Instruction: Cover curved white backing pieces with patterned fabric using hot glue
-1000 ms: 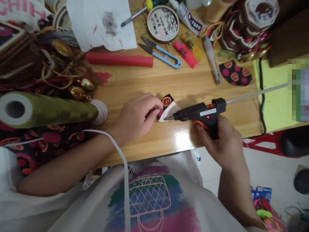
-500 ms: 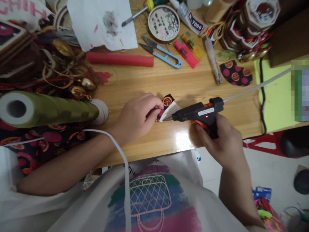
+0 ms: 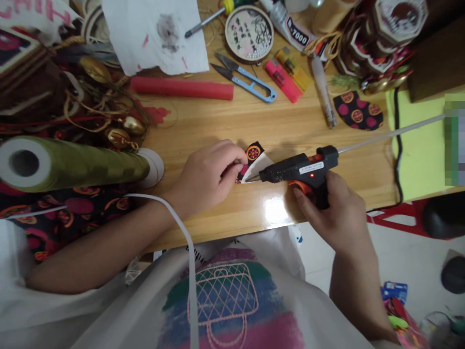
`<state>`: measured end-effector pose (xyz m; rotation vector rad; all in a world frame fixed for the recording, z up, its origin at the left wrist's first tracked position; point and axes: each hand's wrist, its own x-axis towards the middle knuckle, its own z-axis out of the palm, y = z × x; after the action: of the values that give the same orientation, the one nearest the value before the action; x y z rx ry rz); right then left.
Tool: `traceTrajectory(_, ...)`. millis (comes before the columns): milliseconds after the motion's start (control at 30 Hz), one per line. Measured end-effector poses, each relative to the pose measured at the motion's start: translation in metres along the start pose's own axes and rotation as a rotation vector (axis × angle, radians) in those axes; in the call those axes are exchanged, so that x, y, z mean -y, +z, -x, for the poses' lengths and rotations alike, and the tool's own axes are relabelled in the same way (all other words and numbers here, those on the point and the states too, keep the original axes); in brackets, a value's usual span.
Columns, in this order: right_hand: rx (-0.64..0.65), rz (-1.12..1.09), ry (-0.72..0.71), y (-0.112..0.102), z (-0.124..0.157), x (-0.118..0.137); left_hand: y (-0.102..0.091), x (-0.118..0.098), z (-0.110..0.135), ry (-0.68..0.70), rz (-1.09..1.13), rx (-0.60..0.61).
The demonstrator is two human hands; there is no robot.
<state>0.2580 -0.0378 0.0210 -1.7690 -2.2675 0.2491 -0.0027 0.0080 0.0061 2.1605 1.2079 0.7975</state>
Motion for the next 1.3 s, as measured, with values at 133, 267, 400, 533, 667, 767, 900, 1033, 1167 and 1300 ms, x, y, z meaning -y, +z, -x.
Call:
traceTrajectory(133,-0.016,0.015,-0.029,0.0003,0.0013,0.0005,-0.0010,-0.0007,0.0000,-0.007,-0.007,0.010)
traceTrajectory(267,-0.010,0.009,-0.055,-0.0003,0.0032,-0.0022,-0.0013,-0.0006,-0.0003,-0.020,-0.002,0.018)
traceTrajectory(400,-0.003,0.027,-0.062,0.0002,0.0045,-0.0030,-0.0014,-0.0001,-0.0002,-0.021,0.005,0.021)
traceTrajectory(533,-0.018,0.035,-0.068,0.0005,0.0046,-0.0019,-0.0013,-0.0002,0.0000,-0.012,0.004,0.007)
traceTrajectory(667,-0.018,0.028,-0.083,-0.0002,0.0044,-0.0018,-0.0013,-0.0005,0.0000,-0.011,0.002,0.015)
traceTrajectory(767,-0.003,0.012,-0.061,-0.0002,0.0053,-0.0028,-0.0013,-0.0001,0.0000,-0.017,0.000,0.018)
traceTrajectory(900,-0.006,-0.001,-0.048,-0.0001,0.0073,-0.0054,-0.0012,0.0003,0.0001,-0.018,-0.002,0.011)
traceTrajectory(1033,0.004,0.033,-0.029,-0.0009,0.0063,-0.0060,-0.0012,-0.0004,0.0002,-0.024,-0.003,0.015)
traceTrajectory(1167,-0.011,0.004,-0.053,-0.0007,0.0025,-0.0012,-0.0010,-0.0007,0.0002,-0.015,0.000,0.013)
traceTrajectory(1300,-0.001,-0.023,-0.064,-0.0009,0.0013,0.0006,-0.0005,-0.0004,0.0002,-0.014,0.002,0.008)
